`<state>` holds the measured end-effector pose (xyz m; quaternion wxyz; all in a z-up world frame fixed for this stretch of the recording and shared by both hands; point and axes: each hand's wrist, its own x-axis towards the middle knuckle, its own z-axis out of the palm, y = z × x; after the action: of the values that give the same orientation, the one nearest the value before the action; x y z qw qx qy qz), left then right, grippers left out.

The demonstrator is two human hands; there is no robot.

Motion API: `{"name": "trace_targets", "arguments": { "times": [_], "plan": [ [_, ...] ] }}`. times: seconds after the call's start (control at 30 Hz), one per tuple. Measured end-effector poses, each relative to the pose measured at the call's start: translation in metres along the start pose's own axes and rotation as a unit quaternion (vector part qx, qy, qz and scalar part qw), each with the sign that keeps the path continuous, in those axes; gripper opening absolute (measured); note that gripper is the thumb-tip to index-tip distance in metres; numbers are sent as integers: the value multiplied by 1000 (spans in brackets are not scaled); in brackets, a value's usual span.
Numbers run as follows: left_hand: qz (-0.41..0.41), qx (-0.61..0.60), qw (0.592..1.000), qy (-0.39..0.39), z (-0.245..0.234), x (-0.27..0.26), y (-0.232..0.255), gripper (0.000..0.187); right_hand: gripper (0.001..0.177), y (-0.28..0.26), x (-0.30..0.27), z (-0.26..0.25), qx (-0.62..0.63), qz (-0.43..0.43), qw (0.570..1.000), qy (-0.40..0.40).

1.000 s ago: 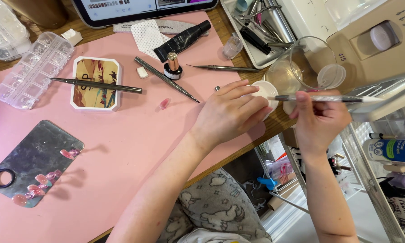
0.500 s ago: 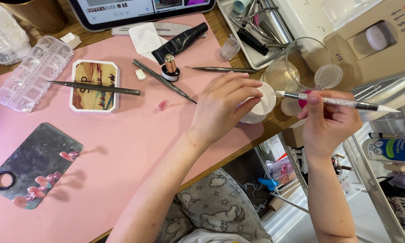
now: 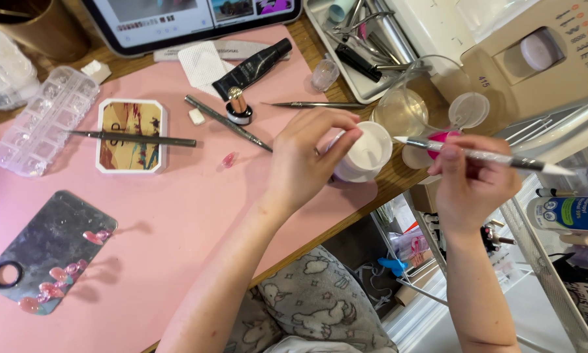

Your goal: The person applies colored gel to a nail tip using a fine brush, then cures it under a UV lamp. They repeat the process with a second nail tip, applying white gel and shaping it with a brush. The workspace includes a tablet, nail tools, and a UV lamp.

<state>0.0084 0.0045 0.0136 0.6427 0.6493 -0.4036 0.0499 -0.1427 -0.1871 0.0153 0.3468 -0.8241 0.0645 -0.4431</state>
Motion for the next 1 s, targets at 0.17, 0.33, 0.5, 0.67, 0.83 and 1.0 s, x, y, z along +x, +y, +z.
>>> {"name": "trace_targets", "arguments": {
  "times": [0.17,0.33,0.5,0.67,0.83,1.0],
  "plan": [
    [-47,37,989,-138,-7,4,4,43,26,-3,3,11,85,8,995,-51],
    [-77,67,978,-182,2,-3,-4,82,25,3,4,16,137,2,981,-135],
    [-121,-27,974,-188,1,-5,-6,82,26,0,11,24,175,23,971,-163],
    [-179,-26,962,-206,-4,0,0,77,28,1,17,26,167,32,963,-208],
    [-184,-40,961,-204,-4,0,-2,73,28,3,21,26,137,24,961,-238],
    [-242,34,938,-246,-9,6,7,73,29,2,21,27,109,3,964,-243]
  ]
}}
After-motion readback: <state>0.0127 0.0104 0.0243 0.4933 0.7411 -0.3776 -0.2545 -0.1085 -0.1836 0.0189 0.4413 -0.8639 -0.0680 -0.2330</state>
